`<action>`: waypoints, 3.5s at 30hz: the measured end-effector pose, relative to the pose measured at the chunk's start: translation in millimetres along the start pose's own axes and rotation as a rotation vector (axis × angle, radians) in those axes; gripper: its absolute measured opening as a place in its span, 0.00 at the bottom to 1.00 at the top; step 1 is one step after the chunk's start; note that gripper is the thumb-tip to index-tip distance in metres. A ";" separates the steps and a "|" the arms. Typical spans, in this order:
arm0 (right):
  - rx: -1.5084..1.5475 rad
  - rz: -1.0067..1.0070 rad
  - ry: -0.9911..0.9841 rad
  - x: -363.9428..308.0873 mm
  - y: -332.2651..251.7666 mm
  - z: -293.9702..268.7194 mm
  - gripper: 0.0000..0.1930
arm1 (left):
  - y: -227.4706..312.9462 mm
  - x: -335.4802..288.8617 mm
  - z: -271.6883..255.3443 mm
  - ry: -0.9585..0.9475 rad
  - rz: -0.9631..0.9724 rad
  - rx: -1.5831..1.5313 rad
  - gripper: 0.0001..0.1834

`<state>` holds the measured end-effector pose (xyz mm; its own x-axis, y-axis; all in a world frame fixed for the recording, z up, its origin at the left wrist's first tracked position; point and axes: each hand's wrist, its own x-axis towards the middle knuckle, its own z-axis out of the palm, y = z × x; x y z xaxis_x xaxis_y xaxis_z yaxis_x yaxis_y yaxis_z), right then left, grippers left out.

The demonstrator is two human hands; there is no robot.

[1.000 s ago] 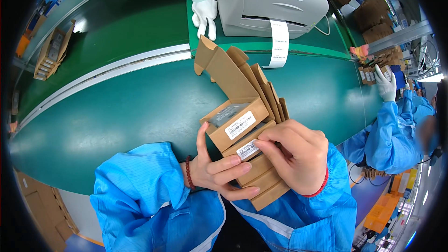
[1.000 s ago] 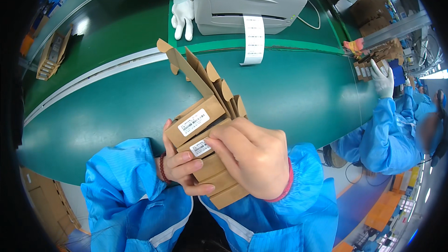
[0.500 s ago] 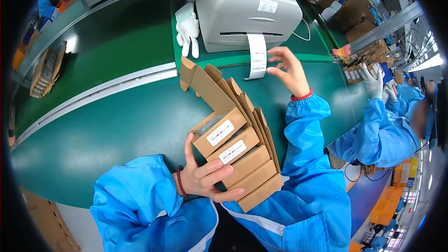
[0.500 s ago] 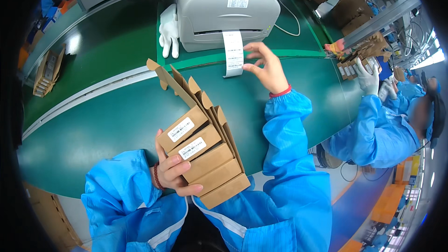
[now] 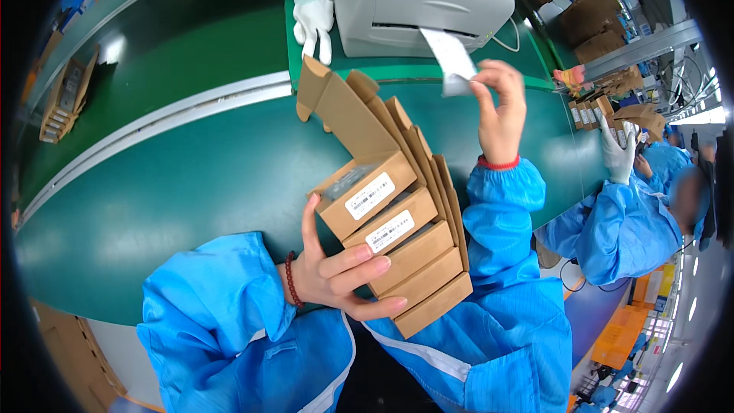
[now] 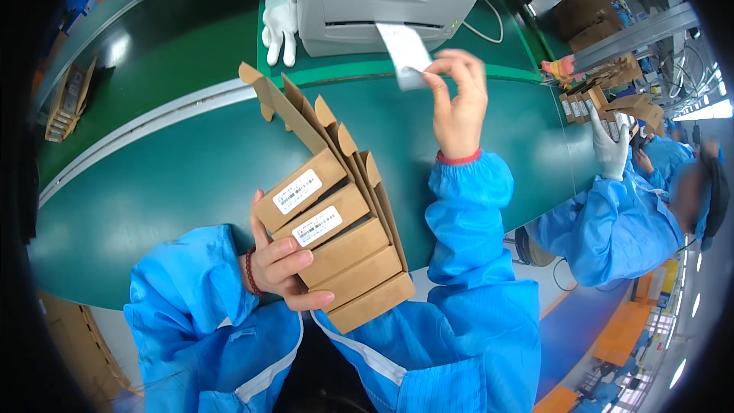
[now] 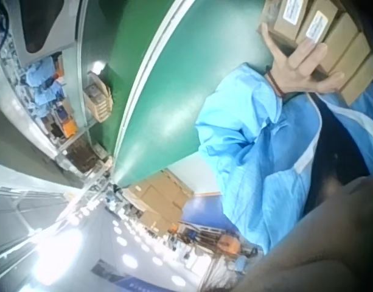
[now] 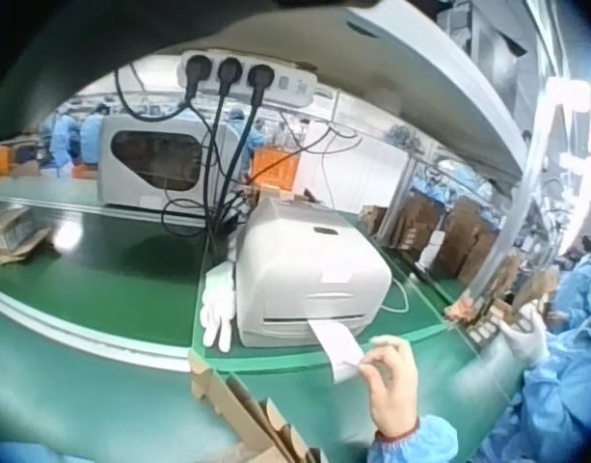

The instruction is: The person repeatedly picks up small cardboard boxes from a stack, opens them to reveal a silver electronic device, and applies a printed label to the side of each box. The person then closes the box and places it back on the table. This process is repeated for multiple units throughout the clip.

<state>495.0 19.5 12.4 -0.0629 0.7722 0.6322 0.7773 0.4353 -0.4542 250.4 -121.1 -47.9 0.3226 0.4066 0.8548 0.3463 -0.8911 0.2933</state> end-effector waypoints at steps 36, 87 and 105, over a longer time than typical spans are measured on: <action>0.104 0.227 -0.543 -50.7 -161.6 -64.9 0.08 | -0.9 0.9 20.9 0.152 0.033 0.059 0.21; 0.270 0.313 -0.529 -68.3 -152.6 -89.6 0.09 | -5.7 1.5 26.9 0.192 0.063 0.017 0.19; -0.085 0.326 -0.302 -32.2 -119.4 -97.0 0.20 | -5.9 7.2 36.8 0.252 0.080 0.015 0.21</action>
<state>465.0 -102.2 107.2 0.0239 0.9686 0.2473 0.8348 0.1168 -0.5381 283.1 -105.4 -59.3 0.1207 0.2700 0.9553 0.3417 -0.9148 0.2154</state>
